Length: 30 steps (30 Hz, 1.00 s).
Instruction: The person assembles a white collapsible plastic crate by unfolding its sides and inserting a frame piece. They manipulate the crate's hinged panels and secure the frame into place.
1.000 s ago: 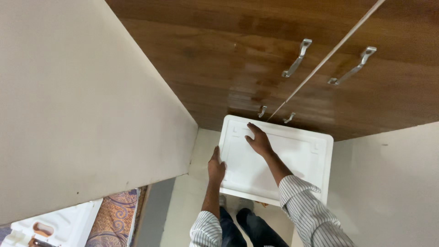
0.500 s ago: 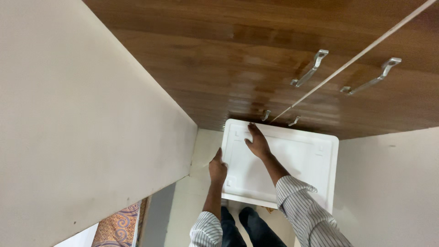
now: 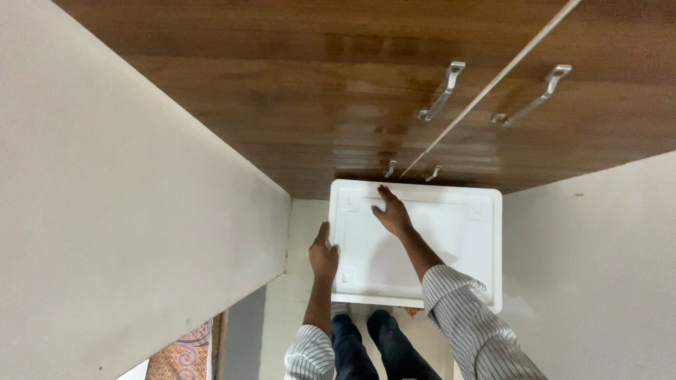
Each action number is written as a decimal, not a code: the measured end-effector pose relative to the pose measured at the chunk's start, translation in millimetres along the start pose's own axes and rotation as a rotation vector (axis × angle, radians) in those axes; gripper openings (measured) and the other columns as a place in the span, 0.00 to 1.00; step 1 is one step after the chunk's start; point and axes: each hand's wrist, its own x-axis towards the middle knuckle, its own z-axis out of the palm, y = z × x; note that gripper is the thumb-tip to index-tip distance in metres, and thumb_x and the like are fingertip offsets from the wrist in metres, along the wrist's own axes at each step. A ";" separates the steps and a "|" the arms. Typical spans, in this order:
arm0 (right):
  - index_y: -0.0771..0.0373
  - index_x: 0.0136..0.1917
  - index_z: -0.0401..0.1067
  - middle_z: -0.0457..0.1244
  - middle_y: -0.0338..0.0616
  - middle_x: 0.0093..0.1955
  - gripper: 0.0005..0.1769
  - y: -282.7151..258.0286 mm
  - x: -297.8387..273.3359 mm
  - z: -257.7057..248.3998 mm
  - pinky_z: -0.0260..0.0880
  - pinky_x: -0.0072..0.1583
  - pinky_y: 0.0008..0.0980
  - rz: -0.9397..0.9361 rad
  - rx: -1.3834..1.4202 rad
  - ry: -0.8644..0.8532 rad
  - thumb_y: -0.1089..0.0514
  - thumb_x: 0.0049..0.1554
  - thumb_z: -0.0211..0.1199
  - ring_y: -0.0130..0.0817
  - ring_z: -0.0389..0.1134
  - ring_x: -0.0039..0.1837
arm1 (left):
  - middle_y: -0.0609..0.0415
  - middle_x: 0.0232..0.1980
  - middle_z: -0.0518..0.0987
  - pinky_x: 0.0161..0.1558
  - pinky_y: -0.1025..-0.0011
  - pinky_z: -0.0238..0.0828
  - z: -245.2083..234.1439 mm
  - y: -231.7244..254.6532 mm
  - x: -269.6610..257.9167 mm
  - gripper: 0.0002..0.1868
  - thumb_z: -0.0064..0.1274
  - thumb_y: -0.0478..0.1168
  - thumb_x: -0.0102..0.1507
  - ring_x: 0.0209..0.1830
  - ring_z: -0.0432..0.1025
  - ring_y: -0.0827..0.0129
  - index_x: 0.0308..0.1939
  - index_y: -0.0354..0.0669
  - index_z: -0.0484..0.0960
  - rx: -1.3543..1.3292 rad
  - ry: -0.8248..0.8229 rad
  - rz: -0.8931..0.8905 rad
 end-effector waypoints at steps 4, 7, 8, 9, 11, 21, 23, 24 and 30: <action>0.66 0.75 0.61 0.55 0.53 0.79 0.37 27.2 -30.3 -17.1 0.57 0.76 0.37 0.050 0.129 0.211 0.50 0.58 0.65 0.47 0.56 0.79 | 0.39 0.71 0.72 0.68 0.61 0.67 -5.1 29.3 2.2 0.38 0.64 0.26 0.54 0.69 0.69 0.51 0.69 0.37 0.72 -0.060 -0.001 0.069; 0.68 0.74 0.63 0.58 0.56 0.77 0.36 47.5 -55.1 -35.1 0.58 0.75 0.37 0.110 0.195 0.316 0.50 0.58 0.66 0.48 0.58 0.77 | 0.39 0.68 0.74 0.67 0.62 0.67 -4.9 63.1 7.8 0.35 0.65 0.31 0.57 0.68 0.70 0.52 0.69 0.37 0.73 -0.133 -0.054 0.096; 0.67 0.74 0.63 0.59 0.56 0.76 0.36 52.2 -66.6 -38.3 0.59 0.74 0.37 0.153 0.215 0.329 0.49 0.58 0.66 0.48 0.59 0.77 | 0.41 0.66 0.76 0.67 0.64 0.69 -5.2 72.8 6.2 0.34 0.66 0.33 0.58 0.67 0.72 0.54 0.68 0.38 0.74 -0.137 -0.089 0.069; 0.67 0.74 0.63 0.60 0.56 0.75 0.36 55.4 -77.1 -39.4 0.59 0.74 0.37 0.195 0.235 0.342 0.49 0.58 0.66 0.47 0.60 0.77 | 0.42 0.64 0.78 0.66 0.66 0.70 -5.5 80.5 4.8 0.32 0.67 0.36 0.59 0.65 0.74 0.56 0.67 0.40 0.75 -0.140 -0.123 0.041; 0.67 0.74 0.64 0.61 0.57 0.73 0.36 62.7 -105.3 -40.4 0.61 0.74 0.37 0.243 0.260 0.379 0.49 0.58 0.66 0.48 0.61 0.75 | 0.46 0.66 0.78 0.59 0.62 0.73 -4.4 88.9 -4.1 0.32 0.63 0.38 0.61 0.50 0.72 0.43 0.70 0.45 0.74 -0.140 -0.267 -0.191; 0.65 0.74 0.64 0.60 0.54 0.75 0.34 106.2 -176.1 -89.5 0.59 0.74 0.39 0.465 0.235 0.608 0.51 0.58 0.65 0.48 0.60 0.76 | 0.45 0.67 0.77 0.66 0.61 0.71 78.7 111.3 10.6 0.28 0.58 0.34 0.62 0.67 0.73 0.56 0.68 0.41 0.75 -0.241 -0.448 0.177; 0.65 0.74 0.64 0.61 0.54 0.74 0.33 114.0 -186.6 -99.0 0.60 0.73 0.40 0.465 0.205 0.623 0.52 0.59 0.64 0.49 0.61 0.75 | 0.45 0.68 0.77 0.66 0.61 0.71 93.8 122.0 11.6 0.28 0.58 0.33 0.62 0.67 0.73 0.56 0.68 0.40 0.75 -0.254 -0.488 0.197; 0.65 0.74 0.64 0.61 0.54 0.74 0.32 117.6 -191.0 -102.1 0.60 0.73 0.40 0.467 0.189 0.628 0.52 0.60 0.64 0.49 0.61 0.75 | 0.45 0.68 0.77 0.65 0.61 0.71 101.1 126.7 12.0 0.28 0.58 0.33 0.62 0.68 0.72 0.56 0.68 0.40 0.75 -0.261 -0.509 0.205; 0.64 0.72 0.67 0.64 0.52 0.71 0.30 132.1 -205.2 -118.3 0.66 0.70 0.38 0.534 0.286 0.776 0.54 0.58 0.65 0.46 0.66 0.71 | 0.47 0.66 0.78 0.64 0.62 0.72 146.0 153.5 15.3 0.26 0.59 0.35 0.63 0.66 0.75 0.59 0.66 0.42 0.77 -0.255 -0.584 0.248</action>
